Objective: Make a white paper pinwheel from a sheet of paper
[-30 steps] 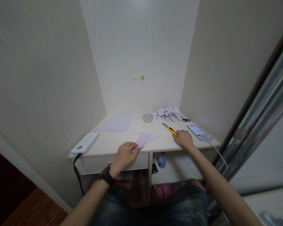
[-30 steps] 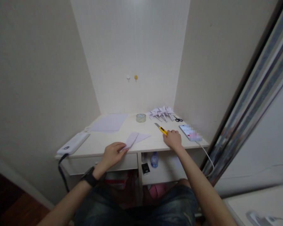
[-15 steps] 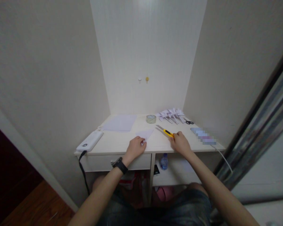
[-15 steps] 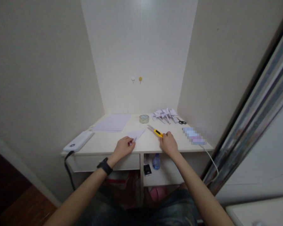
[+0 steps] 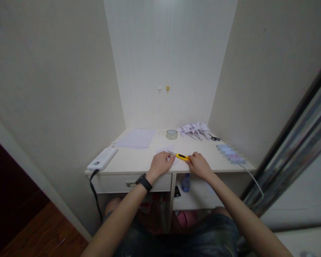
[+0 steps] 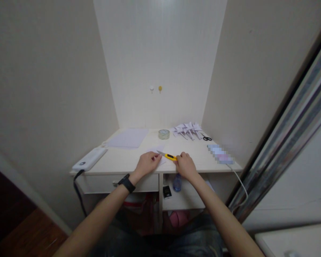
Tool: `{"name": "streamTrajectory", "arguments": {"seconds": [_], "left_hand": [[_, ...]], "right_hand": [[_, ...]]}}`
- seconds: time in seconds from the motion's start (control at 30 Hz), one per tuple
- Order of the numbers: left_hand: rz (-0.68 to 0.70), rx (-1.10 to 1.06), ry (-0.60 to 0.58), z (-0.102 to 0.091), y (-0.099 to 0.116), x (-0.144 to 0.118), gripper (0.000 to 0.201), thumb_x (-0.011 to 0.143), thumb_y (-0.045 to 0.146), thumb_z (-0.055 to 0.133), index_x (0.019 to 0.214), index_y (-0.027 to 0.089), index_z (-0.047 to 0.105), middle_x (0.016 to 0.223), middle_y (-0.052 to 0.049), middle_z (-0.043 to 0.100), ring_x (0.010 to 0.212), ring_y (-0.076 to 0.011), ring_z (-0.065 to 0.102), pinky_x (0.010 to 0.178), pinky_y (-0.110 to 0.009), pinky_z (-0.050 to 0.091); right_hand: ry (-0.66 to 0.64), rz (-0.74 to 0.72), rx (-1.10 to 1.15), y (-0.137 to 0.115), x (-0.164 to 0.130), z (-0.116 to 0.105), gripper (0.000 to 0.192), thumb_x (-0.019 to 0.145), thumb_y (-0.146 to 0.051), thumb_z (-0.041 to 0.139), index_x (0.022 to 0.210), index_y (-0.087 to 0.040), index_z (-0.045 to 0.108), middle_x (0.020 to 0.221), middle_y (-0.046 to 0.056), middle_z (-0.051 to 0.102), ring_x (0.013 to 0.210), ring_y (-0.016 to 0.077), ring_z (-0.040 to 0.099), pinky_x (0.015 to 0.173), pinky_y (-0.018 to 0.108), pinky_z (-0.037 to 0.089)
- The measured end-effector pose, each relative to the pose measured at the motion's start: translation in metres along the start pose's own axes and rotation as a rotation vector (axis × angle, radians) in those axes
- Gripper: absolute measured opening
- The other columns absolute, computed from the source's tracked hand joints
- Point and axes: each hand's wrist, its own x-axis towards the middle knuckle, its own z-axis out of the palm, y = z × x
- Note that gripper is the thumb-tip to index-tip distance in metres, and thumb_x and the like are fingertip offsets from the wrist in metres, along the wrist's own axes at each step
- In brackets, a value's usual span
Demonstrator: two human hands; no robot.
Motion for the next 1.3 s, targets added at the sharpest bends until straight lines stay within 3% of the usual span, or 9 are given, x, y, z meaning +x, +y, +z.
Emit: {"name": "streamTrajectory", "arguments": {"seconds": [0.07, 0.13, 0.2, 0.3, 0.43, 0.57, 0.7, 0.83, 1.3], "left_hand": [[0.109, 0.046, -0.076, -0.003, -0.013, 0.008, 0.04, 0.097, 0.041, 0.044, 0.11, 0.017, 0.073, 0.111, -0.009, 0.074, 0.106, -0.0233, 0.065, 0.097, -0.035, 0.047], [0.242, 0.107, -0.239, -0.005, -0.029, 0.016, 0.043, 0.097, 0.044, 0.044, 0.125, 0.019, 0.067, 0.133, -0.008, 0.065, 0.13, -0.0266, 0.052, 0.111, -0.04, 0.037], [0.254, 0.187, -0.365, -0.005, -0.045, 0.022, 0.055, 0.098, 0.054, 0.037, 0.14, 0.024, 0.055, 0.152, -0.008, 0.046, 0.144, -0.0328, 0.033, 0.116, -0.052, 0.028], [0.198, 0.243, -0.475, 0.0, -0.059, 0.028, 0.062, 0.101, 0.056, 0.021, 0.151, 0.025, 0.039, 0.159, -0.008, 0.033, 0.148, -0.0308, 0.028, 0.117, -0.051, 0.023], [0.141, 0.322, -0.433, 0.004, -0.054, 0.026, 0.061, 0.102, 0.048, 0.017, 0.149, 0.019, 0.043, 0.155, -0.01, 0.042, 0.144, -0.0246, 0.036, 0.117, -0.04, 0.026], [0.028, 0.439, -0.311, -0.003, -0.036, 0.015, 0.062, 0.101, 0.052, 0.019, 0.14, 0.02, 0.054, 0.146, -0.014, 0.052, 0.127, -0.0332, 0.052, 0.1, -0.048, 0.041], [-0.075, 0.521, -0.254, -0.015, -0.023, 0.006, 0.063, 0.1, 0.052, 0.024, 0.118, 0.011, 0.068, 0.118, -0.02, 0.067, 0.113, -0.0361, 0.057, 0.089, -0.048, 0.043], [-0.127, 0.554, -0.269, -0.023, -0.019, 0.003, 0.061, 0.099, 0.049, 0.029, 0.105, 0.006, 0.072, 0.109, -0.023, 0.069, 0.11, -0.0364, 0.057, 0.086, -0.046, 0.043], [-0.105, 0.55, -0.255, -0.027, -0.019, -0.006, 0.063, 0.098, 0.053, 0.031, 0.104, 0.006, 0.072, 0.105, -0.024, 0.07, 0.106, -0.0364, 0.056, 0.085, -0.045, 0.042]], "right_hand": [[-0.023, -0.002, 0.011, 0.008, 0.002, 0.0, 0.028, 0.097, -0.028, 0.049, 0.105, -0.013, 0.071, 0.105, 0.017, 0.064, 0.1, 0.0275, 0.058, 0.086, 0.033, 0.041], [-0.043, -0.015, 0.042, 0.014, 0.005, 0.001, 0.029, 0.097, -0.028, 0.048, 0.108, -0.014, 0.071, 0.106, 0.017, 0.064, 0.099, 0.0265, 0.058, 0.087, 0.033, 0.04], [-0.053, -0.027, 0.076, 0.018, 0.007, 0.002, 0.03, 0.097, -0.028, 0.049, 0.112, -0.015, 0.071, 0.106, 0.016, 0.064, 0.099, 0.0259, 0.057, 0.088, 0.032, 0.04], [-0.06, -0.06, 0.114, 0.024, 0.008, 0.004, 0.03, 0.096, -0.027, 0.05, 0.114, -0.016, 0.071, 0.106, 0.015, 0.064, 0.1, 0.0254, 0.057, 0.089, 0.032, 0.039], [-0.074, -0.106, 0.149, 0.031, 0.008, 0.003, 0.031, 0.095, -0.027, 0.051, 0.116, -0.017, 0.071, 0.106, 0.014, 0.065, 0.1, 0.0247, 0.058, 0.089, 0.031, 0.039], [-0.095, -0.134, 0.165, 0.04, 0.006, -0.001, 0.033, 0.093, -0.026, 0.053, 0.119, -0.018, 0.071, 0.103, 0.013, 0.066, 0.096, 0.0242, 0.059, 0.088, 0.031, 0.04], [-0.099, -0.143, 0.194, 0.045, 0.003, -0.003, 0.032, 0.093, -0.028, 0.053, 0.117, -0.019, 0.072, 0.102, 0.013, 0.066, 0.095, 0.0242, 0.061, 0.086, 0.031, 0.041], [-0.114, -0.137, 0.228, 0.047, 0.001, -0.005, 0.032, 0.092, -0.029, 0.054, 0.116, -0.019, 0.073, 0.103, 0.013, 0.066, 0.095, 0.0247, 0.061, 0.086, 0.031, 0.042], [-0.164, -0.193, 0.338, 0.04, -0.005, -0.01, 0.037, 0.09, -0.033, 0.055, 0.121, -0.019, 0.071, 0.102, 0.013, 0.065, 0.094, 0.0246, 0.061, 0.086, 0.032, 0.044]]}}
